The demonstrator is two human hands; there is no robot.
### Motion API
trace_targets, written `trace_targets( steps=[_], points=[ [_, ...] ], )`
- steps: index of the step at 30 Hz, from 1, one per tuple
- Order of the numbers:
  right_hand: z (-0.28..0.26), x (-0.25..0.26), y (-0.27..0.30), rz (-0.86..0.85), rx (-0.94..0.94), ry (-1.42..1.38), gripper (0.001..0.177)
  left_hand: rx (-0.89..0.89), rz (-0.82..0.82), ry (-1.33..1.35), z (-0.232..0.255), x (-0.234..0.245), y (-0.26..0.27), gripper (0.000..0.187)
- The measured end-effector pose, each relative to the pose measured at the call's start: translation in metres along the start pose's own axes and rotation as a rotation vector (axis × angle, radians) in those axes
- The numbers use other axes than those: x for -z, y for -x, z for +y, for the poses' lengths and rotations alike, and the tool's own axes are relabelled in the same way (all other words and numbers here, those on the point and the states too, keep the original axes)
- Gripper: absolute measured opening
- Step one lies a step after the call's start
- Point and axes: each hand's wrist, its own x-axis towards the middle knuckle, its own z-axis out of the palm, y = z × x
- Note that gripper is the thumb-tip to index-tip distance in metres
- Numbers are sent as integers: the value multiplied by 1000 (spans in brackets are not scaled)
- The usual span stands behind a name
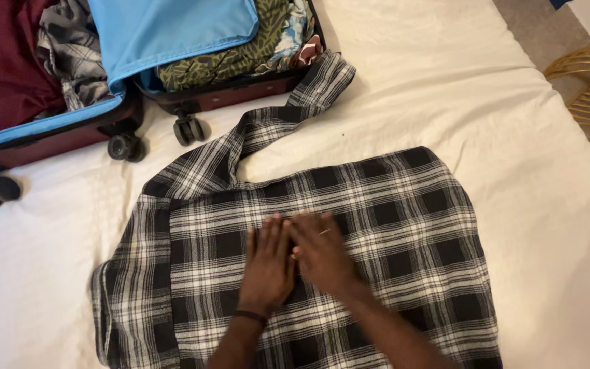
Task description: The person folds a plaid shirt on a white bed by smoothing the fabric and folding the sleeves and body, then carries the folded shirt to a wardrobe and places it on a shelf.
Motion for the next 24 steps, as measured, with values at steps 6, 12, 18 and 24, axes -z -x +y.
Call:
trace_targets(
  steps=[6, 12, 18, 24],
  points=[
    [-6, -46, 18, -139, -13, -124, 78, 21, -81, 2, -29, -6, 32, 69],
    [153, -56, 95, 288, -25, -185, 78, 180, 163, -137, -135, 47, 130, 69],
    [253, -64, 168, 55, -545, 104, 79, 361, 49, -207, -151, 53, 147, 71],
    [138, -35, 152, 389, -393, -150, 55, 272, 103, -11, -63, 41, 125, 68]
  ],
)
